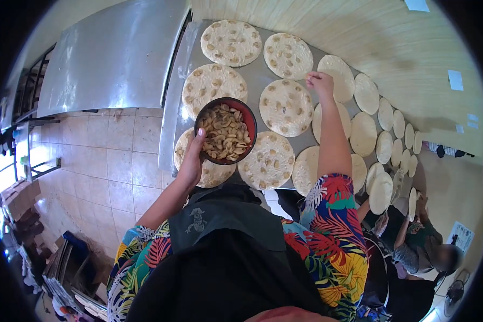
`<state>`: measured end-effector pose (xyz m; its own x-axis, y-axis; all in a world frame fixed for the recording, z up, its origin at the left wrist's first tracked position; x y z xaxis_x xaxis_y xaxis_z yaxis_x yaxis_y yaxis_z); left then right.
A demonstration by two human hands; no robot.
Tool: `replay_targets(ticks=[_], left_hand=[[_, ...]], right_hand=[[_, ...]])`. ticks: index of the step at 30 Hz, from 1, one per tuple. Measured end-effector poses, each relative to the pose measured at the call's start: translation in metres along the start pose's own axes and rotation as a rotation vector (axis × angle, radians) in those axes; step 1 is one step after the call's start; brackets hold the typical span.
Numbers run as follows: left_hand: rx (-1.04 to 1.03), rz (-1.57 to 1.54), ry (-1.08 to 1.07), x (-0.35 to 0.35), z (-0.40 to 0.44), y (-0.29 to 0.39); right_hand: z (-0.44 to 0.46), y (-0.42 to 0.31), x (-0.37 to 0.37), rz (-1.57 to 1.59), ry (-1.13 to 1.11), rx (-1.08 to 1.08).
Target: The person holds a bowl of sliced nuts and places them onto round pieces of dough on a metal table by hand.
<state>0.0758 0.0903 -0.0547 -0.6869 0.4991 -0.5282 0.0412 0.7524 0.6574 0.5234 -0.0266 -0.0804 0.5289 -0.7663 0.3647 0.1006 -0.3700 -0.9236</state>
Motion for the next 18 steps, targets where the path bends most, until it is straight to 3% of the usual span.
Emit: replay_targets(ticks=[3, 5, 18], left_hand=[[0.014, -0.015, 0.022, 0.000, 0.004, 0.003], [0.020, -0.030, 0.033, 0.003, 0.007, 0.000], [0.021, -0.020, 0.055, 0.003, 0.014, 0.002]], right_hand=[[0.028, 0.016, -0.007, -0.209, 0.001, 0.032], [0.037, 0.011, -0.010, -0.526, 0.011, 0.160], [0.022, -0.018, -0.019, -0.852, 0.077, 0.254]])
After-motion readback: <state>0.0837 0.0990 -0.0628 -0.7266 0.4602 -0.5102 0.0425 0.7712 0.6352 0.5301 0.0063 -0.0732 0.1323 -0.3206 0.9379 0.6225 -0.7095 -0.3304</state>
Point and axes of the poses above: each hand's wrist, its own z-axis towards the middle knuckle, its own x-axis out of the back of the hand, y = z × x, the point moved 9 cm from there along z, towards the middle knuckle, and after that the axes turned 5 degrees about x, right-handed, at the moved point
